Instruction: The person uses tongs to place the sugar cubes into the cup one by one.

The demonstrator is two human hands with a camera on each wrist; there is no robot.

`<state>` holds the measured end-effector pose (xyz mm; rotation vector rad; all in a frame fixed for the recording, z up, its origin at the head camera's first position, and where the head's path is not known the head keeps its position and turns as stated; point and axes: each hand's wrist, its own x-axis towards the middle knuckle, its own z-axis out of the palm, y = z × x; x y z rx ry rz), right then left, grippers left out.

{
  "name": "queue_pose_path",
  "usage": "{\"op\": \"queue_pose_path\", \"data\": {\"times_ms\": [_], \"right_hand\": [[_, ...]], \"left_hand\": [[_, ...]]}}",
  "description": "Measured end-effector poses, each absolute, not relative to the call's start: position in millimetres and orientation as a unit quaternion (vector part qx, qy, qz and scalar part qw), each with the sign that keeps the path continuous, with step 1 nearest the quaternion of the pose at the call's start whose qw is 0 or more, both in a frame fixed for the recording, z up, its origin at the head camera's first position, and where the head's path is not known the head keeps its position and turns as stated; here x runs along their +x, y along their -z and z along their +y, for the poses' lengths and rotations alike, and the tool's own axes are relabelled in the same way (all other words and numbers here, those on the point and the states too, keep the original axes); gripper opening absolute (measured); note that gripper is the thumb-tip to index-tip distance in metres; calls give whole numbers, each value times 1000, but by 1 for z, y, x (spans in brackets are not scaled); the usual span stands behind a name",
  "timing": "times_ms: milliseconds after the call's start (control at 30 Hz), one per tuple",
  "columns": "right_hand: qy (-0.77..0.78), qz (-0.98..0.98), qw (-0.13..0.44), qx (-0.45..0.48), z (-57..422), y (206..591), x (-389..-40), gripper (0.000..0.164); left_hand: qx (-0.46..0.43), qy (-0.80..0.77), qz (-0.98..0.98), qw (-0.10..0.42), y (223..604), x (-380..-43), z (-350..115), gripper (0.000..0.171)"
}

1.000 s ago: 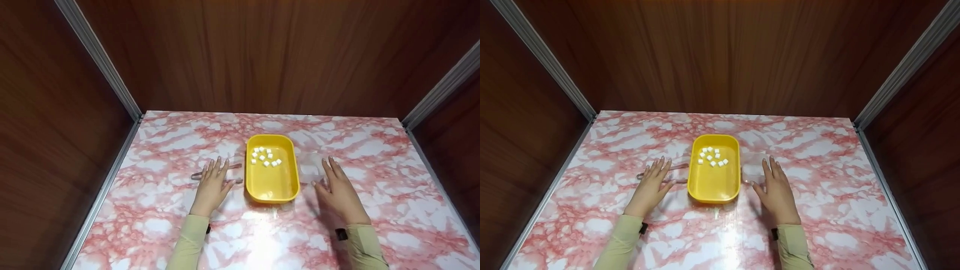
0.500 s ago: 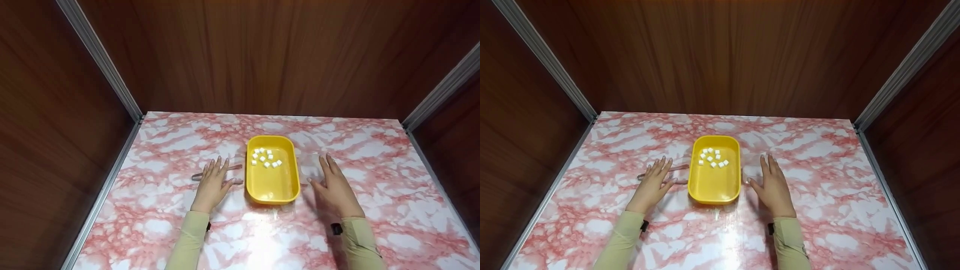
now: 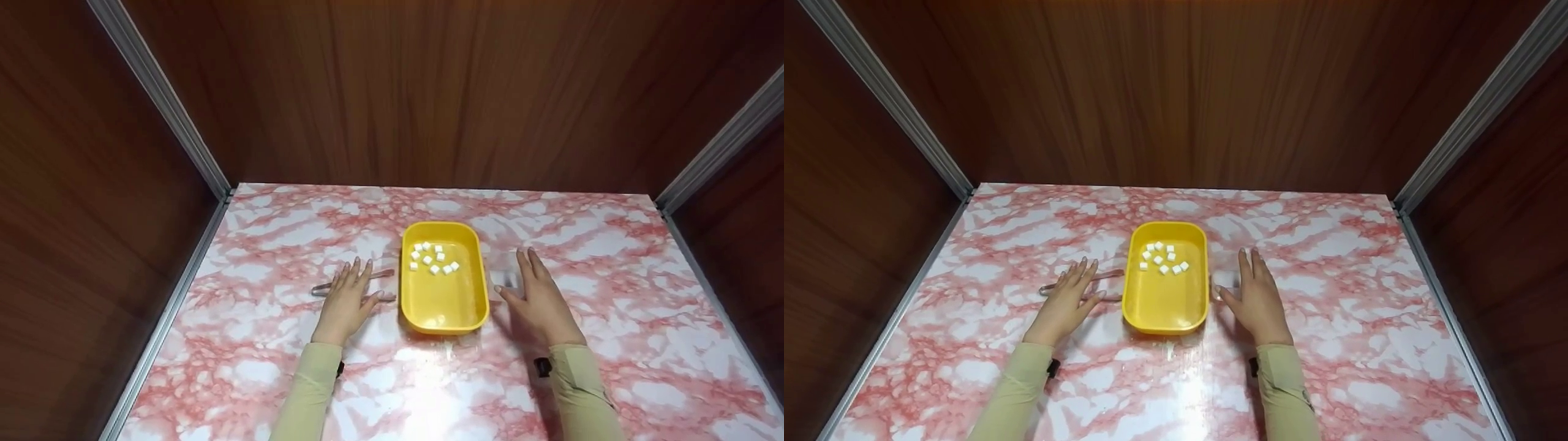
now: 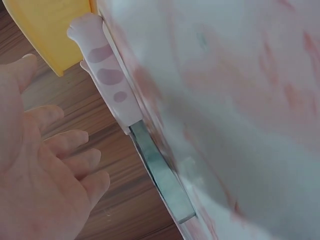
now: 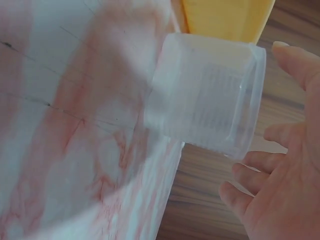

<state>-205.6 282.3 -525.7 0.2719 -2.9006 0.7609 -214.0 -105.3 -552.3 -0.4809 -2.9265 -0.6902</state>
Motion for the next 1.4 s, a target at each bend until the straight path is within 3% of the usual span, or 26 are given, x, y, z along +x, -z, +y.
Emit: {"op": "queue_pose_path", "data": {"times_ms": [933,1400], "right_hand": [[-247,-960,77,105,275,538,-219,91],[-251,-962,45,94,273,540,-218,87]], "left_hand": [[-160,220,-962,36,564,-220,-107,69],[-164,222,-961,24,567,-222,-107,70]]}}
